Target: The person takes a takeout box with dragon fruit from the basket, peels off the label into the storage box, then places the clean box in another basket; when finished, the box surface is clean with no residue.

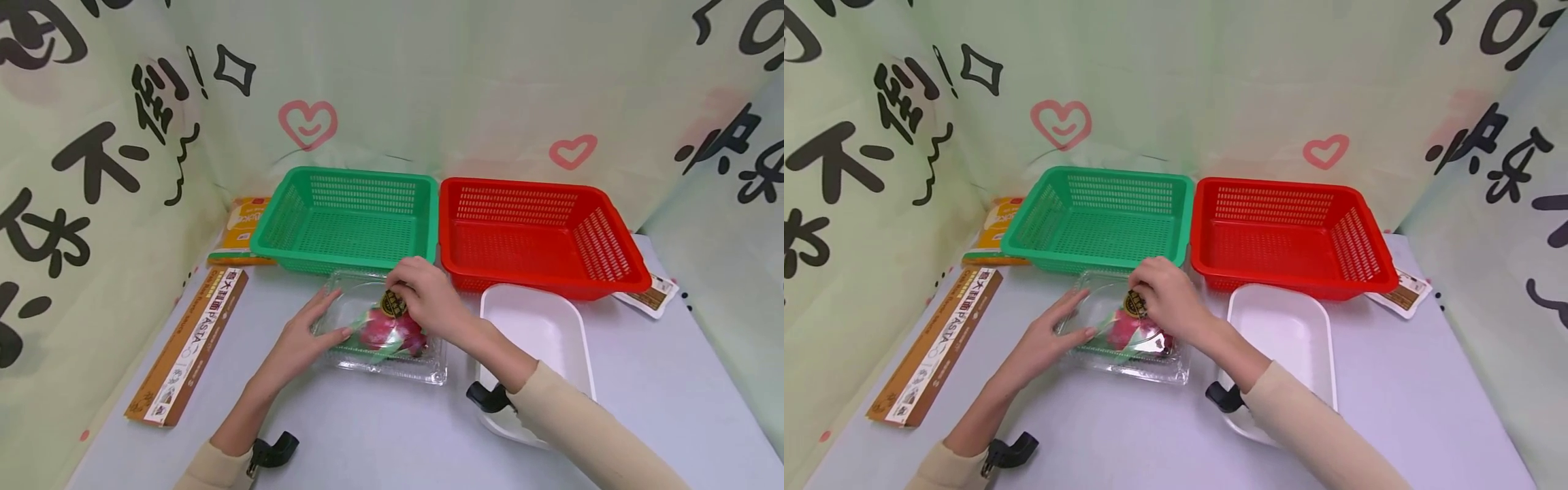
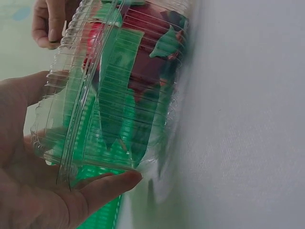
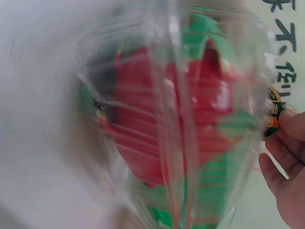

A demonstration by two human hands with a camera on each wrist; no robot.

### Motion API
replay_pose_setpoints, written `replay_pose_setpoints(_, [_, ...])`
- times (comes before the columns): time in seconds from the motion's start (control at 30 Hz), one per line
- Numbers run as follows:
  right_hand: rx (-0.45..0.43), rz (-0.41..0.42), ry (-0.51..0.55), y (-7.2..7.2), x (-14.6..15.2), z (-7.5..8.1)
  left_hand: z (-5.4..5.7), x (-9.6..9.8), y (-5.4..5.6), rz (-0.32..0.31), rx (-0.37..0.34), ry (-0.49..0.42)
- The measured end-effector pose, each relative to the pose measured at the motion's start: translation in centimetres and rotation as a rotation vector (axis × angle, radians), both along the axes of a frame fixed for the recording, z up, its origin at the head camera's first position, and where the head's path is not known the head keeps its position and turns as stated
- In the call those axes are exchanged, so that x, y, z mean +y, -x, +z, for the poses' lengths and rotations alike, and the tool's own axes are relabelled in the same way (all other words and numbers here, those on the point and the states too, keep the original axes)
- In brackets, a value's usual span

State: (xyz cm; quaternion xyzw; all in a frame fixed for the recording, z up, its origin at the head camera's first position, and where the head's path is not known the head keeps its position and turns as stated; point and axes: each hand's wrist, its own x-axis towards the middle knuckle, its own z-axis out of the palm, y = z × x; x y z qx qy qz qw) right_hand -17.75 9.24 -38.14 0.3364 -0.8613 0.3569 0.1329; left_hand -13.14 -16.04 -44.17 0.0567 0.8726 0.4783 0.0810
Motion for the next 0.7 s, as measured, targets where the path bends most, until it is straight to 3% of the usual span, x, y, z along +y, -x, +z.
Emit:
replay_pose_setpoints(0.27, [-0.105, -0.076, 0.052, -0.7, 3.4, 1.0, 0.0, -0.1, -0.2, 0.011, 0.003, 0.002])
replay_pose_setpoints(0.7, [-0.149, -0.192, -0.023, -1.8, 9.9, 2.3, 0.0, 0.0, -0.2, 0.001, -0.003, -0.002])
